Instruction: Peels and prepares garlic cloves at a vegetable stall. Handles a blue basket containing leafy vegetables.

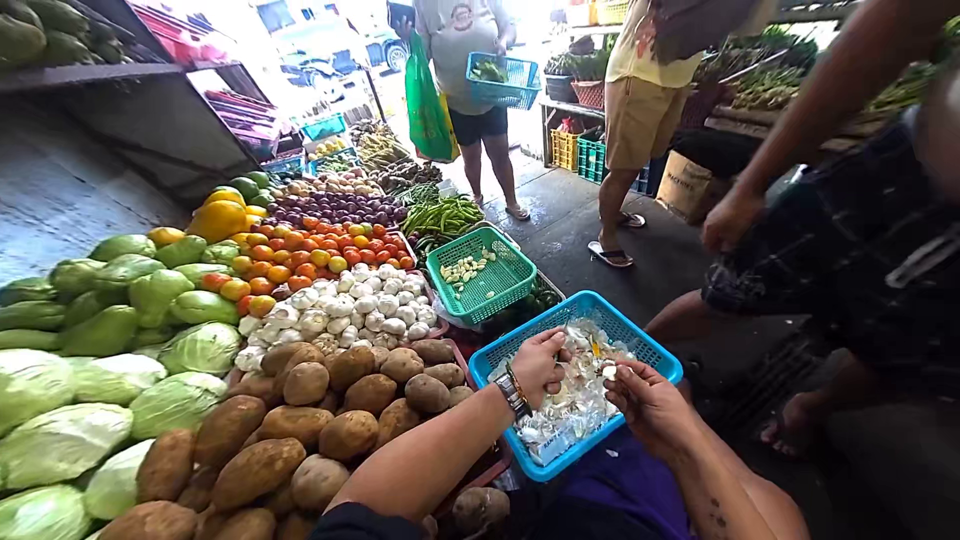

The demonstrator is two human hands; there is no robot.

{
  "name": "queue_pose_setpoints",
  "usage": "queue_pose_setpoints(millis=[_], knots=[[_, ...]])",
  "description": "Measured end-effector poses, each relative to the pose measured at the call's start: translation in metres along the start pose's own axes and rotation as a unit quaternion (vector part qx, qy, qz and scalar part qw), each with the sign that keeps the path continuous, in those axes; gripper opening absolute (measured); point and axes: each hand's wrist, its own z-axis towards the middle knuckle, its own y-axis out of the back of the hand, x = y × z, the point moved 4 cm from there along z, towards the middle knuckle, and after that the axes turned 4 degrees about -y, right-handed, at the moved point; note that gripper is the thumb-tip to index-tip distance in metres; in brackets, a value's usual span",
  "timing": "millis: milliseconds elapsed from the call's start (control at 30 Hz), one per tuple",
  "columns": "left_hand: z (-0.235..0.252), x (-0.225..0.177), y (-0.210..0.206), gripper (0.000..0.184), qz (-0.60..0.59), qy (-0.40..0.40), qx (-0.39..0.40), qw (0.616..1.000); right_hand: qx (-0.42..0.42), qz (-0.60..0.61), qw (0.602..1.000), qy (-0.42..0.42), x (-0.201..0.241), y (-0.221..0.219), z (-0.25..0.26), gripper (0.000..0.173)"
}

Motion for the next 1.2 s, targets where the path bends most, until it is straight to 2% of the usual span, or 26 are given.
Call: queue_pose_setpoints(millis=[100,233,333,433,533,733,900,1200], knots=[[0.002,0.020,0.003,0.033,0.086,0.046,-0.010,0.995,-0.028,0.026,0.999,-0.018,-0.002,0.011,-0.003,0.019],[-0.003,0.030,0.003,0.031,0.145,0.055,-0.017,0.988,-0.016,0.072,0.997,-0.022,-0.006,0.013,-0.003,0.019],[-0.005,0.034,-0.004,0.033,0.146,0.041,-0.002,0.988,-0.036,0.088,0.995,-0.028,-0.011,0.015,-0.002,0.017],[-0.009,0.034,-0.011,0.047,0.169,0.010,0.046,0.985,-0.054,0.111,0.991,-0.044,-0.016,0.018,0.001,0.015],[-0.012,0.034,-0.015,0.040,0.193,-0.009,0.075,0.978,-0.066,0.123,0.988,-0.060,-0.019,0.021,0.003,0.015],[-0.014,0.038,-0.019,0.036,0.194,0.002,0.071,0.978,-0.082,0.144,0.983,-0.080,-0.026,0.025,0.008,0.017],[-0.016,0.033,-0.024,0.029,0.236,-0.050,0.067,0.968,-0.076,0.137,0.983,-0.092,-0.030,0.026,0.009,0.014],[-0.015,0.033,-0.029,0.047,0.310,-0.094,0.100,0.941,-0.105,0.138,0.978,-0.120,-0.028,0.020,0.011,0.014]])
